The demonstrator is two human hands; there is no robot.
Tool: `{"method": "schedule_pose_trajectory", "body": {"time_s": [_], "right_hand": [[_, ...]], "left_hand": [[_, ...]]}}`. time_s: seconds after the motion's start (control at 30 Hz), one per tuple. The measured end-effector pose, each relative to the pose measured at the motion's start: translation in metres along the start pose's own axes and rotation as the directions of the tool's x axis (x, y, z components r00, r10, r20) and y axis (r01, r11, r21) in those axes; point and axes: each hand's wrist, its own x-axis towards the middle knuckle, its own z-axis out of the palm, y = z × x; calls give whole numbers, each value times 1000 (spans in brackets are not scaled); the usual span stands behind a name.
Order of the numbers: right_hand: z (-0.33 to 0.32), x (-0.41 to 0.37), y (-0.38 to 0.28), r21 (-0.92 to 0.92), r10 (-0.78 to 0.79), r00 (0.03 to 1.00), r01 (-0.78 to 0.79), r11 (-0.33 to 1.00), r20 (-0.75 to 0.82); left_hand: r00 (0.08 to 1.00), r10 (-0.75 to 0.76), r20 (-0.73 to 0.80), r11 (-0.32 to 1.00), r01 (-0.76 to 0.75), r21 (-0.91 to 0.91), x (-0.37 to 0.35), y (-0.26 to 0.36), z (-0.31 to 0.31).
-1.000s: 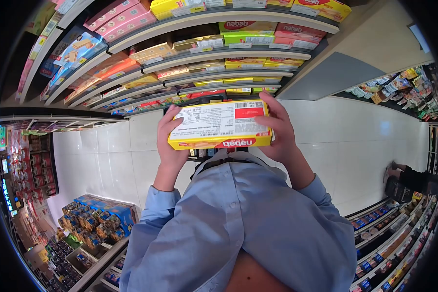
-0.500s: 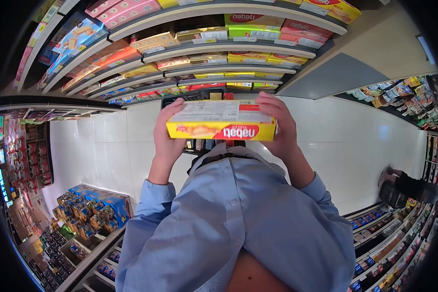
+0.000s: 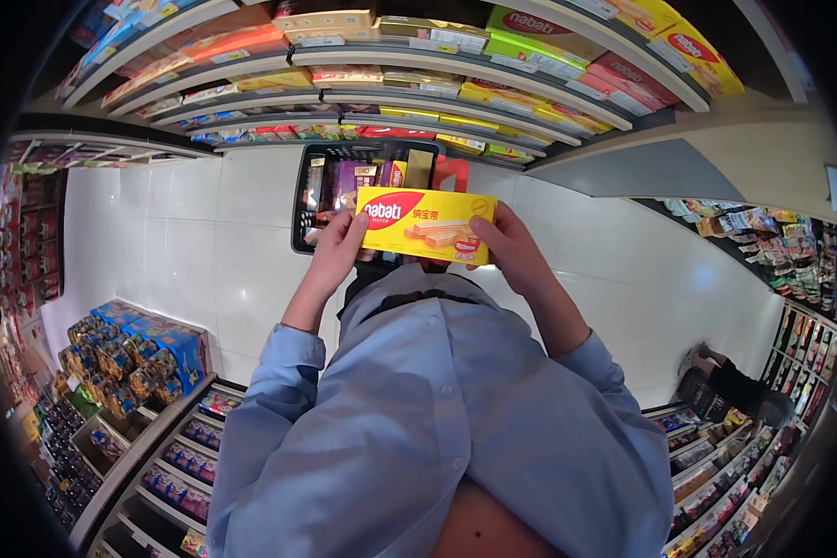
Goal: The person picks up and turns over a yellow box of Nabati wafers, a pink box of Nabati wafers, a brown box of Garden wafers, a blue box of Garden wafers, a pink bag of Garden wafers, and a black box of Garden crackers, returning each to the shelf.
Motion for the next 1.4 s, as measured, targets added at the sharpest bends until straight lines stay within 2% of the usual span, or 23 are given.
{"method": "schedule_pose_trajectory", "body": {"time_s": [0.1, 0.13, 0.23, 0.27, 0.37, 0.4, 0.5, 0.53, 0.6, 0.63, 0.67, 0.7, 0.73, 0.77, 0.83, 0.93, 1.03, 1.07, 1.1, 1.2, 1.3, 1.33, 1.4], "right_hand": [[23, 26, 25, -13, 171, 985, -172, 985, -10], [29, 35, 32, -62, 210, 977, -207, 976, 39], [45, 66, 67, -125, 316, 948, -310, 942, 27], [52, 77, 79, -139, 315, 949, -312, 940, 1], [71, 116, 106, -212, 339, 938, -348, 913, -78], [80, 126, 108, -220, 342, 931, -363, 905, -130], [78, 183, 156, -446, 184, 964, -252, 859, -190], [90, 188, 144, -526, 126, 970, -220, 822, -209], [93, 217, 153, -720, -55, 977, -112, 685, -204], [94, 233, 156, -802, -142, 973, -64, 594, -182], [96, 249, 156, -823, -167, 966, -69, 564, -196], [98, 265, 156, -842, -194, 959, -73, 534, -207], [102, 276, 147, -828, -122, 969, -116, 549, -216], [100, 292, 154, -851, -161, 958, -124, 511, -236], [107, 313, 152, -846, -158, 936, -202, 493, -315], [103, 351, 166, -790, -31, 895, -376, 485, -445], [103, 373, 174, -802, -82, 852, -448, 396, -516], [85, 395, 204, -816, -164, 845, -414, 404, -509], [86, 397, 205, -808, -155, 839, -427, 405, -521], [101, 393, 177, -768, -96, 819, -481, 422, -566], [102, 398, 175, -815, -91, 855, -448, 367, -511], [104, 398, 172, -845, -97, 865, -449, 291, -492], [106, 396, 170, -860, -140, 871, -417, 293, -470]], "left_hand": [[963, -267, -39, 960, 262, -103, -1, -45, -8], [934, -350, -78, 935, 342, -97, -3, -58, -10], [907, -400, -129, 912, 380, -155, -1, -106, -34], [924, -356, -138, 932, 342, -116, -2, -120, -47], [951, -152, -271, 957, 210, 201, 0, -197, -97], [946, -148, -290, 931, 232, 283, -4, -219, -117], [907, -255, -334, 870, 366, 331, -37, -304, -180], [881, -310, -357, 846, 427, 320, -50, -351, -204], [832, -402, -384, 764, 535, 361, -90, -380, -237], [801, -444, -402, 725, 585, 364, -109, -387, -249], [818, -397, -416, 702, 563, 436, -128, -380, -256], [788, -444, -427, 674, 607, 420, -140, -379, -264], [759, -491, -427, 673, 642, 367, -150, -390, -273], [729, -537, -424, 668, 675, 315, -158, -401, -281], [741, -524, -419, 705, 654, 275, -162, -398, -288], [747, -518, -416, 751, 630, 197, -154, -380, -287], [770, -531, -354, 819, 573, 17, -137, -322, -274], [763, -550, -339, 826, 558, -85, -136, -315, -272], [747, -580, -324, 810, 574, -124, -136, -311, -273], [724, -601, -339, 782, 620, -64, -150, -318, -284], [714, -597, -365, 765, 644, 7, -166, -323, -292], [718, -586, -375, 762, 646, 45, -171, -330, -298], [735, -557, -387, 768, 633, 97, -177, -334, -305]]}}
